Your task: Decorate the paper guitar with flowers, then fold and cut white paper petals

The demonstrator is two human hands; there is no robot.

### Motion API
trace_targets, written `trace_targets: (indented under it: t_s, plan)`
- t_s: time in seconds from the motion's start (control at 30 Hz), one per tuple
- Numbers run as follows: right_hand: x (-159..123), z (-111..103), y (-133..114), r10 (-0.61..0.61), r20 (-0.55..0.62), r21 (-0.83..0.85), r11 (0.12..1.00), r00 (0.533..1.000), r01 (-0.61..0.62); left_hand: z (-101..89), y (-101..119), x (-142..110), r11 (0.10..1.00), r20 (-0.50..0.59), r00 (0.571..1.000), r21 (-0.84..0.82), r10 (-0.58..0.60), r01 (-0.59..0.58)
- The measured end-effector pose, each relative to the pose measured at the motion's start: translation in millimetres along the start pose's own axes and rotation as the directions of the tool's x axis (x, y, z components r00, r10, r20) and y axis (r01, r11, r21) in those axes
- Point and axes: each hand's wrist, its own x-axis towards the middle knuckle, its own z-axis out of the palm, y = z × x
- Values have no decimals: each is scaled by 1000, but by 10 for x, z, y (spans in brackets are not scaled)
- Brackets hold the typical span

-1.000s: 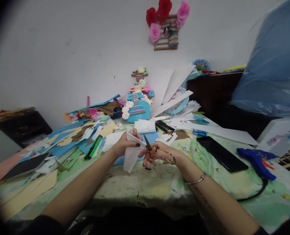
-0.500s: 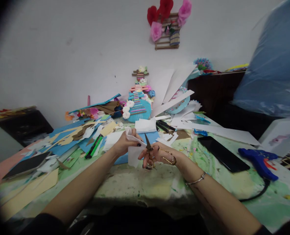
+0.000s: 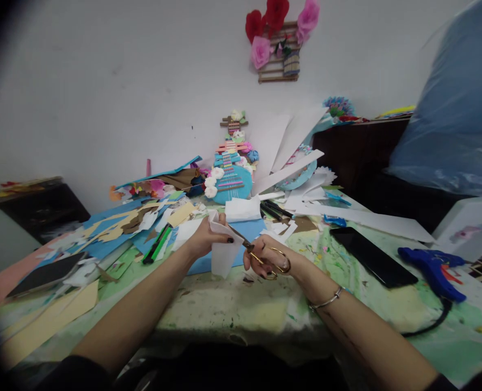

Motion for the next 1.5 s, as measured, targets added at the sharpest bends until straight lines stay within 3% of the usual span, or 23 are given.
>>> trace_targets:
  t_s: [0.27, 0.5, 0.6, 0.73, 0.83, 1.0, 1.3, 1.5]
  plan:
    - [17, 42, -22, 19, -68, 3, 1000, 997, -19, -17, 2, -6, 998, -37, 999, 61, 12, -10]
    - [7, 25, 40, 52, -5, 49, 997, 999, -51, 38, 28, -25, 987, -16, 999, 158, -37, 39]
    - [12, 20, 42, 41, 15, 36, 998, 999, -42, 46, 37, -25, 993, 38, 998, 106, -51, 46]
    - [19, 1, 58, -3, 0, 31, 1000, 1000, 3, 39, 71, -27, 992, 123, 992, -113, -39, 53]
    - [18, -26, 82, -20, -9, 42, 999, 1000, 21, 22, 90, -25, 981, 50, 999, -194, -12, 22]
    - [16, -54, 101, -19, 7, 38, 999, 1000, 19, 2, 88, -24, 995, -88, 996, -101, -13, 4]
    - [26, 33, 11, -49, -75, 33, 998, 996, 52, -24, 75, -16, 1000, -110, 994, -28, -13, 10]
    - [20, 50, -59, 54, -90, -32, 998, 994, -57, -17, 88, -13, 999, -127, 992, -32, -23, 19]
